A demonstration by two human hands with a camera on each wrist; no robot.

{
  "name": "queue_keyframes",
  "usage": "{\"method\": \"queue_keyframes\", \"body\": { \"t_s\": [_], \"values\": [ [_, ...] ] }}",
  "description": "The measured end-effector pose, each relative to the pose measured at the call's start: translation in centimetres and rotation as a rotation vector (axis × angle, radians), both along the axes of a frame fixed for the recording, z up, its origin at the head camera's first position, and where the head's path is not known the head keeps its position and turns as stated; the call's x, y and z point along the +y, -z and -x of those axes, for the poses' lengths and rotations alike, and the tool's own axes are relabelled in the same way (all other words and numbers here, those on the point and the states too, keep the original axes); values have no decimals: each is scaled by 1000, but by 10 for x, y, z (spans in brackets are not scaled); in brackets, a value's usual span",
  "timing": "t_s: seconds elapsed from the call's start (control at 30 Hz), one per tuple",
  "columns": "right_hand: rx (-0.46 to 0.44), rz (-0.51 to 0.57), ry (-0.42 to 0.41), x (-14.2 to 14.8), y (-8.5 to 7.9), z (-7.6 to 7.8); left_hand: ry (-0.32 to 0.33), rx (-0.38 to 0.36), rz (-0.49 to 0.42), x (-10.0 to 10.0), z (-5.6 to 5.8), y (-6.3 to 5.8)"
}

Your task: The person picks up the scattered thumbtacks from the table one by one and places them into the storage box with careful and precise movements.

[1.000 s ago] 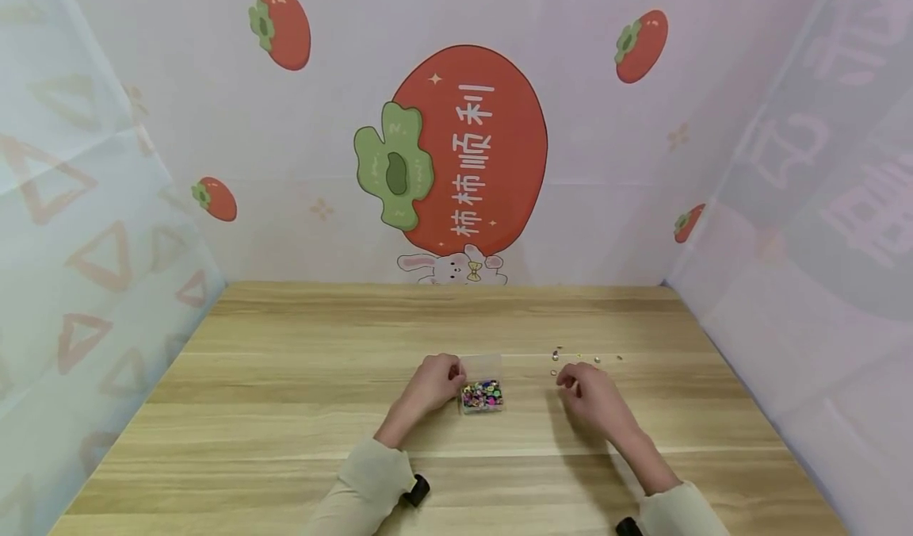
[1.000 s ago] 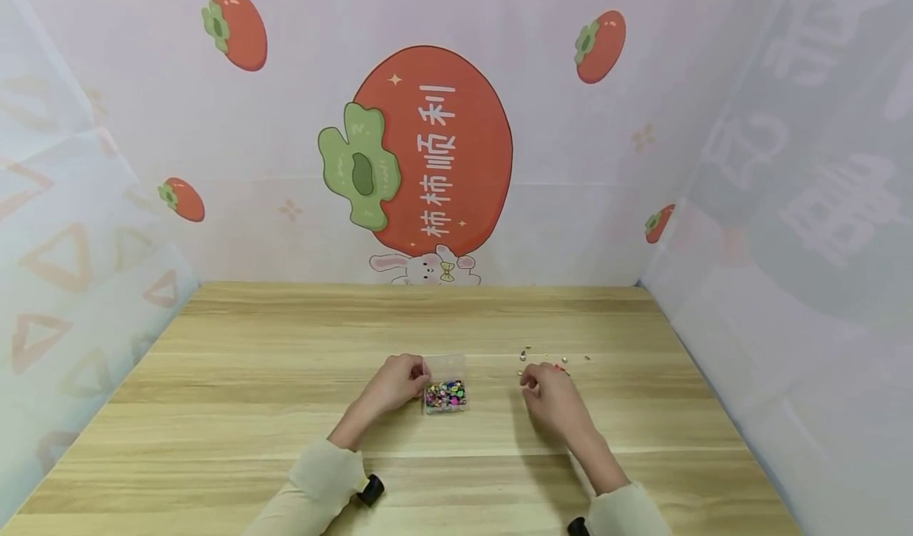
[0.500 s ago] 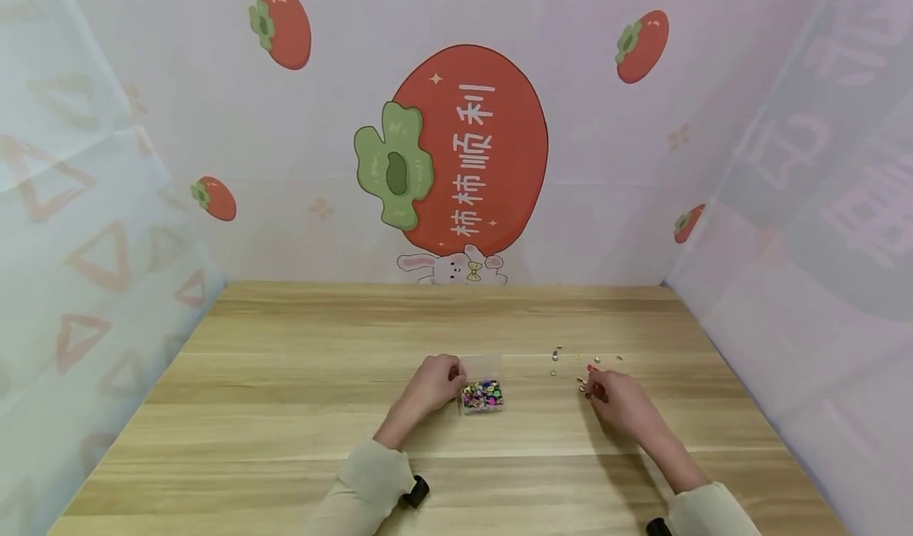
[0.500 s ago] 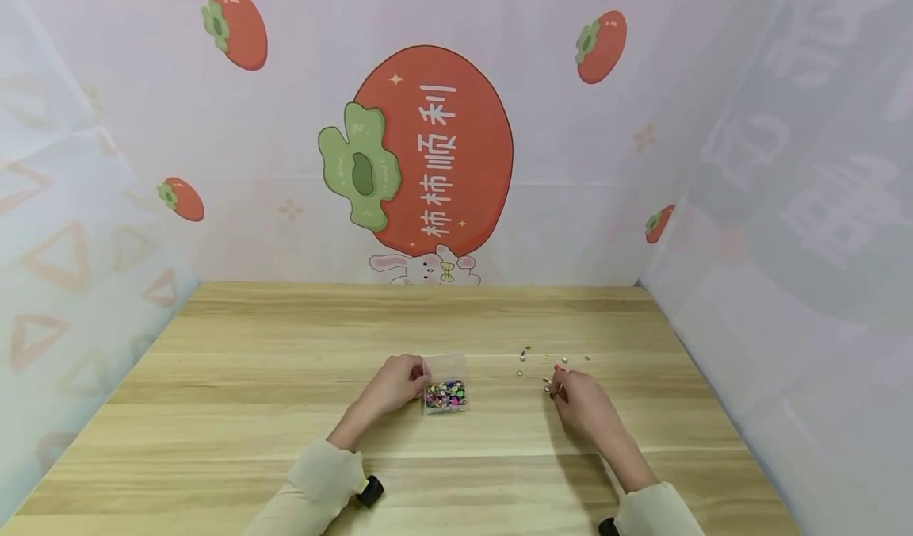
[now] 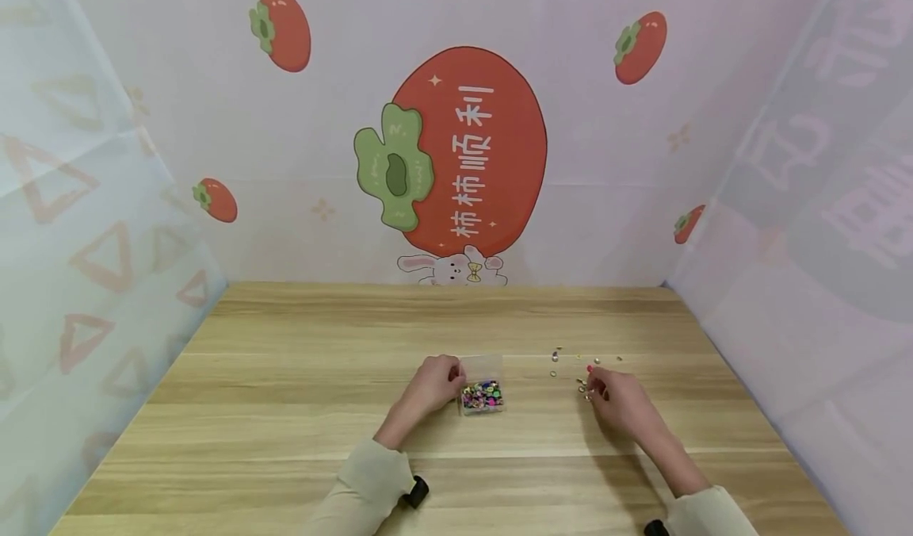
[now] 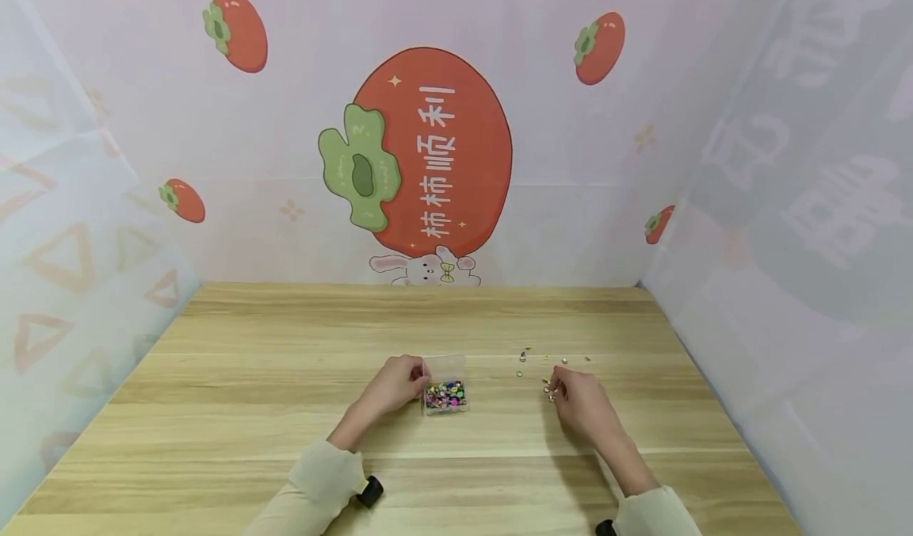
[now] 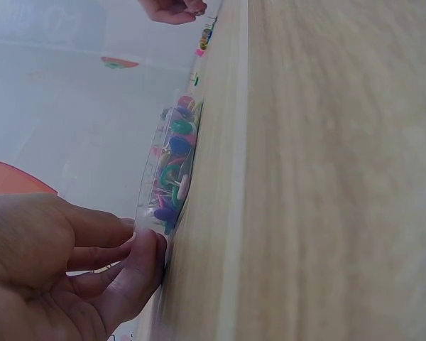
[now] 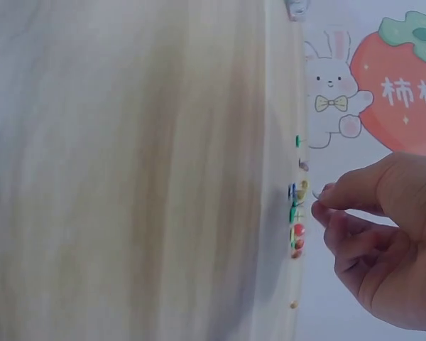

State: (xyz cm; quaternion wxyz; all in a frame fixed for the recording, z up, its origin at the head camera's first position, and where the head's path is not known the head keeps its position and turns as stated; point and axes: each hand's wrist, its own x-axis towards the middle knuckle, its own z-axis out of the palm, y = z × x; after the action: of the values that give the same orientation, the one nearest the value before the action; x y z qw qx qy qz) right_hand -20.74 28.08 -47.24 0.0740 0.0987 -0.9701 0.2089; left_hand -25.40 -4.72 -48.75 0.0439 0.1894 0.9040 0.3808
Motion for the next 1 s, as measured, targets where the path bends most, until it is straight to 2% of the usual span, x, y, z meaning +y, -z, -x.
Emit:
{"method": "queue_keyframes", "body": {
  "t_s": [0.13,0.47,0.77,1.0],
  "values": [
    [26,23,-8,-10,-1,2,-3,-6,0,-1,-1,0],
    [7,112,-52,-46,-2,12,-4,-7,1,-2,-1,1],
    [-20,189,-92,-79,-4,16,-5,2,7,0,-2,-1],
    [2,212,-147,-105,-5,17,2,16,15,1,0,-1]
  ]
}}
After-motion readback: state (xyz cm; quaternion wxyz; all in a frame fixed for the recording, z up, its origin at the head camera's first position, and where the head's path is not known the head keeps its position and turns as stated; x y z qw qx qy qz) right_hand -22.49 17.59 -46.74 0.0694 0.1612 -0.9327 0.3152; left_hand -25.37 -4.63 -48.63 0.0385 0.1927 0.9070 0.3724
